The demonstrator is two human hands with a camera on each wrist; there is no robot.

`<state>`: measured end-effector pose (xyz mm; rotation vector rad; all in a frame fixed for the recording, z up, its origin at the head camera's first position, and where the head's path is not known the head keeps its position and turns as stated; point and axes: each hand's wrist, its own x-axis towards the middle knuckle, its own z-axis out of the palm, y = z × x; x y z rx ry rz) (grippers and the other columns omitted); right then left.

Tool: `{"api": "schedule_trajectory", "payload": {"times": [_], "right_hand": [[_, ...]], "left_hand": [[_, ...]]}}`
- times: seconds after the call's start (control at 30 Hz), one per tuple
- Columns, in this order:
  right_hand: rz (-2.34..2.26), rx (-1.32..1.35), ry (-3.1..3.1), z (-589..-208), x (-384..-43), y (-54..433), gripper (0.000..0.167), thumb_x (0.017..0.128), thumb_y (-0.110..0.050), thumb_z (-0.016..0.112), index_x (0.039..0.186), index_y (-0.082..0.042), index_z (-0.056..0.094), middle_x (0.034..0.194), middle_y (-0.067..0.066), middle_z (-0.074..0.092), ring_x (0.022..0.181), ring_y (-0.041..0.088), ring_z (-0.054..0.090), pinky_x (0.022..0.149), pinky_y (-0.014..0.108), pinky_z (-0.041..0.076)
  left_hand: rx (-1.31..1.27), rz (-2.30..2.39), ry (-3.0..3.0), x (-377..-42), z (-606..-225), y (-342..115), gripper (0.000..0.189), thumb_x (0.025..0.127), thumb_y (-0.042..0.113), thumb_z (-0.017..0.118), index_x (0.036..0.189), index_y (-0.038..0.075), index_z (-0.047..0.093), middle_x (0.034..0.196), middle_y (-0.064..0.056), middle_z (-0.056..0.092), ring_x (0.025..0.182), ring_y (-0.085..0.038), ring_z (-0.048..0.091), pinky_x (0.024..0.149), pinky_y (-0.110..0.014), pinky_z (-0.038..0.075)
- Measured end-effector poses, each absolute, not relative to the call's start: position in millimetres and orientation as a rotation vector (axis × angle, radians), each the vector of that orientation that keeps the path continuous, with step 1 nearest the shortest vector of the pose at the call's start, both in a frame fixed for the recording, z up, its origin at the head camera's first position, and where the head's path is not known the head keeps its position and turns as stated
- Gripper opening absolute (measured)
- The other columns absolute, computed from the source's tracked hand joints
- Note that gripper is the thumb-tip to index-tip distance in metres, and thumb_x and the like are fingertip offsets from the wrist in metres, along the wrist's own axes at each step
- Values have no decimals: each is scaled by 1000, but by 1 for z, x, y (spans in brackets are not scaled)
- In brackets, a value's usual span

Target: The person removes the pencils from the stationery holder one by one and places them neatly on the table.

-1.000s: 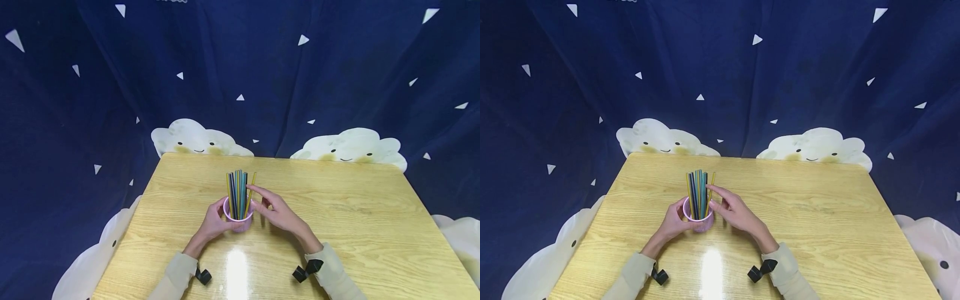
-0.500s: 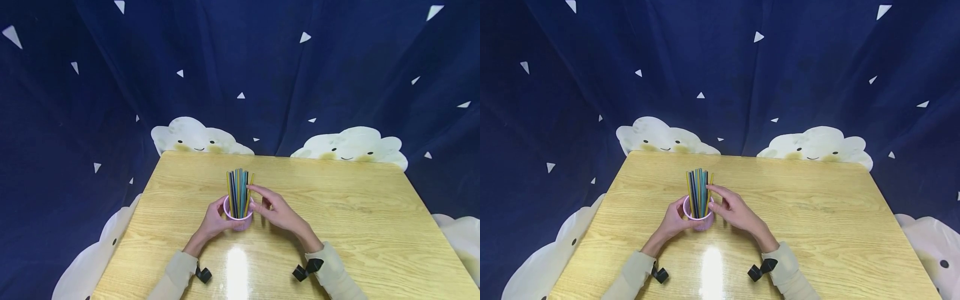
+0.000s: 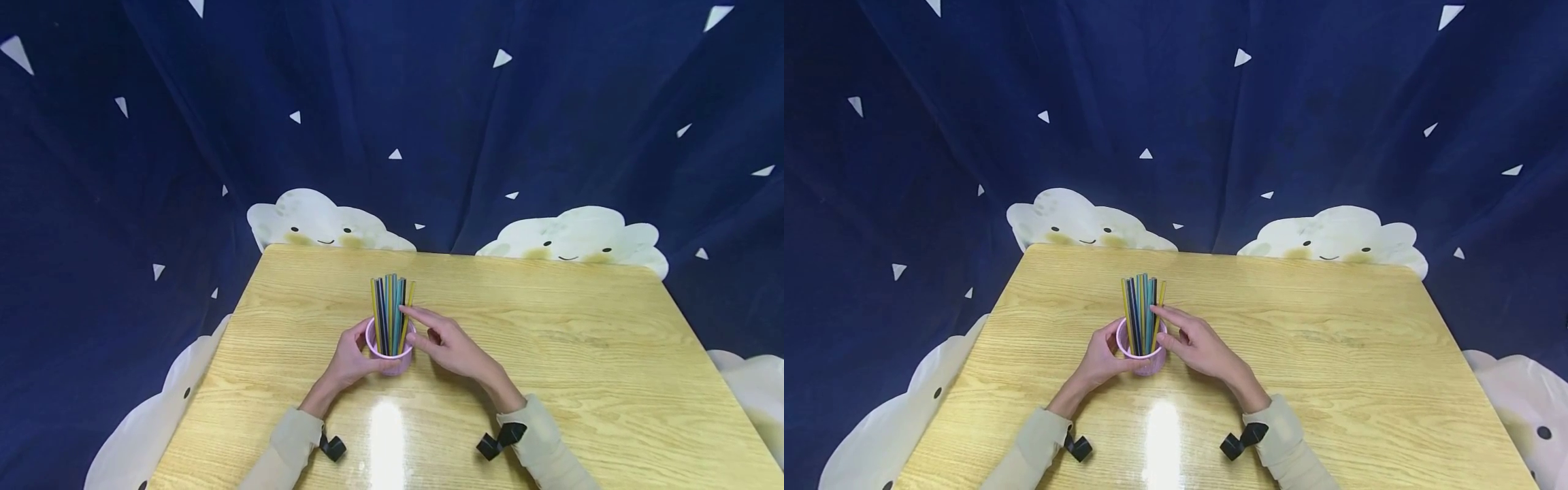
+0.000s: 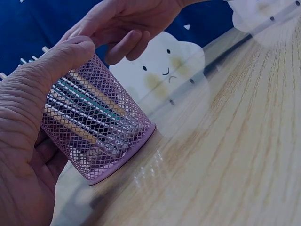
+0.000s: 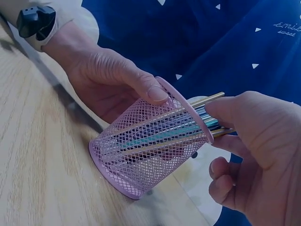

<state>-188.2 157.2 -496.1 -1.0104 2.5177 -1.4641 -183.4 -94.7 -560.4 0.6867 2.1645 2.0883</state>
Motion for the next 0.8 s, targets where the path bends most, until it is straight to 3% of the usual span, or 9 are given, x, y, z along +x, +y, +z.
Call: {"api": "schedule_trajectory", "payload": {"times": [0.17, 0.43, 0.6, 0.7, 0.8], "right_hand": [[-1497, -972, 2533, -495, -187, 157, 51, 104, -17, 65, 154, -15, 53, 140, 6, 64, 56, 5, 37, 52, 23, 39], [-1622, -937, 2521, -490, -185, 159, 43, 101, -3, 65, 144, -2, 60, 112, 14, 70, 53, 3, 34, 46, 22, 32], [-1618, -928, 2537, -486, -185, 162, 38, 104, -6, 62, 142, -4, 63, 128, 13, 71, 54, 2, 35, 48, 22, 37], [-1605, -928, 2570, -483, -185, 164, 36, 107, -12, 59, 142, -10, 65, 139, 8, 68, 61, 2, 40, 57, 23, 45], [-1602, -937, 2602, -480, -186, 167, 35, 108, -17, 57, 142, -16, 66, 141, 2, 67, 63, 3, 41, 61, 24, 47]], "left_hand": [[683, 2092, 2153, -183, -560, -95, 85, 68, 3, 95, 145, 6, 59, 136, -12, 68, 118, -25, 66, 106, -33, 53], [662, 2097, 2142, -182, -561, -95, 85, 68, 2, 95, 145, 4, 59, 137, -12, 68, 121, -22, 66, 110, -33, 51], [659, 2098, 2132, -183, -561, -95, 84, 67, 2, 95, 144, 4, 59, 136, -12, 68, 123, -23, 65, 111, -33, 50], [675, 2109, 2126, -184, -561, -95, 83, 68, 1, 94, 143, 3, 59, 136, -15, 68, 122, -26, 66, 111, -34, 50], [682, 2112, 2131, -185, -561, -95, 84, 68, 1, 94, 144, 3, 59, 135, -15, 68, 121, -26, 66, 110, -34, 51]]}}
